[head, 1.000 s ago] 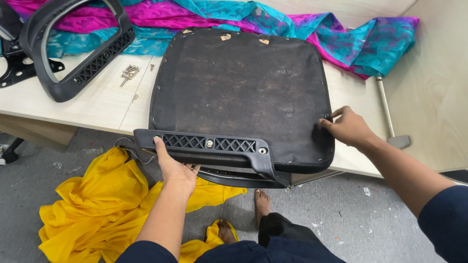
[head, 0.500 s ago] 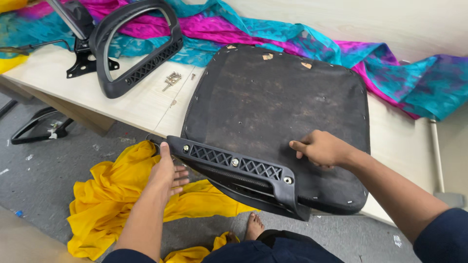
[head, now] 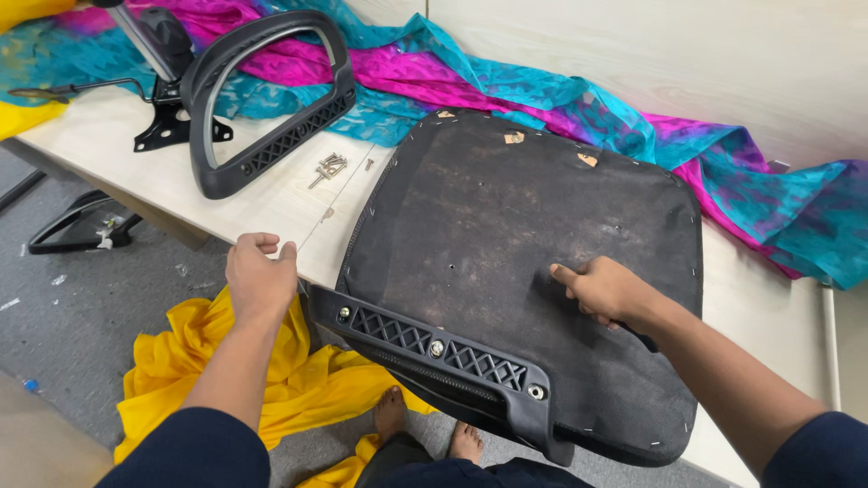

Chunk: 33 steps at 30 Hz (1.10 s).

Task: The person attaches a black plastic frame to a black upholstered chair seat using screws and a screwdriver. They align the frame, insert screws, and tighten them to secure the frame to the seat.

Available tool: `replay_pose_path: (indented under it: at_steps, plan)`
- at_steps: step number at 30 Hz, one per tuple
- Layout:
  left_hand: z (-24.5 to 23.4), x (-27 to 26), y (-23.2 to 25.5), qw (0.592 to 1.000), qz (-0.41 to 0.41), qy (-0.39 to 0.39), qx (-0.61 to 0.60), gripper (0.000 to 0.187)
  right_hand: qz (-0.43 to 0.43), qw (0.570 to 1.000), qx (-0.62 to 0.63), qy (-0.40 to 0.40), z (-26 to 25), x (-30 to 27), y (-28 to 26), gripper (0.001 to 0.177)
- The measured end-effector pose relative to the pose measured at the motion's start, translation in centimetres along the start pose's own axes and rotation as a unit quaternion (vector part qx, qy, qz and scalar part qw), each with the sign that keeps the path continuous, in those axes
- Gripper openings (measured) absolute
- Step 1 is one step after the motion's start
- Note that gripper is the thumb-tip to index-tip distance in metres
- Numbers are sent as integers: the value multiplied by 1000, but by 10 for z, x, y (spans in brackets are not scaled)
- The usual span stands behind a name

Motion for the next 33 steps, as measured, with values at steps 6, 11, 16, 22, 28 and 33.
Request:
replay_pose_path:
  at_steps: [6, 11, 16, 22, 28, 33]
  plan:
    - [29, 65, 8, 988, 10, -137, 75, 35, 30, 998, -15, 54, 0, 4, -16, 61]
    - [54, 117, 7, 972, 24, -198, 128, 36, -71, 990, -62, 104, 6, 4, -49, 52]
    - [72, 154, -2, 969, 79, -192, 134, 37, -253, 954, -130, 96, 31, 1, -91, 43]
    - [83, 170, -2, 963, 101, -199, 154, 29, -310, 921, -185, 147, 49, -3, -127, 47]
    - [79, 166, 11, 961, 120, -186, 168, 19, -271, 927, -185, 182, 50, -9, -138, 51]
    - [57, 143, 25, 983, 66, -164, 43, 19, -223, 938, -176, 197, 48, -9, -131, 58]
Point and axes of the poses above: each hand's wrist, its own x-axis towards the middle knuckle, its own z-axis out of the palm, y = z × x, the point moved 5 cm from there along x, towards the middle knuckle, and after that the axes turned 7 degrees about -y, right-handed, at the moved point
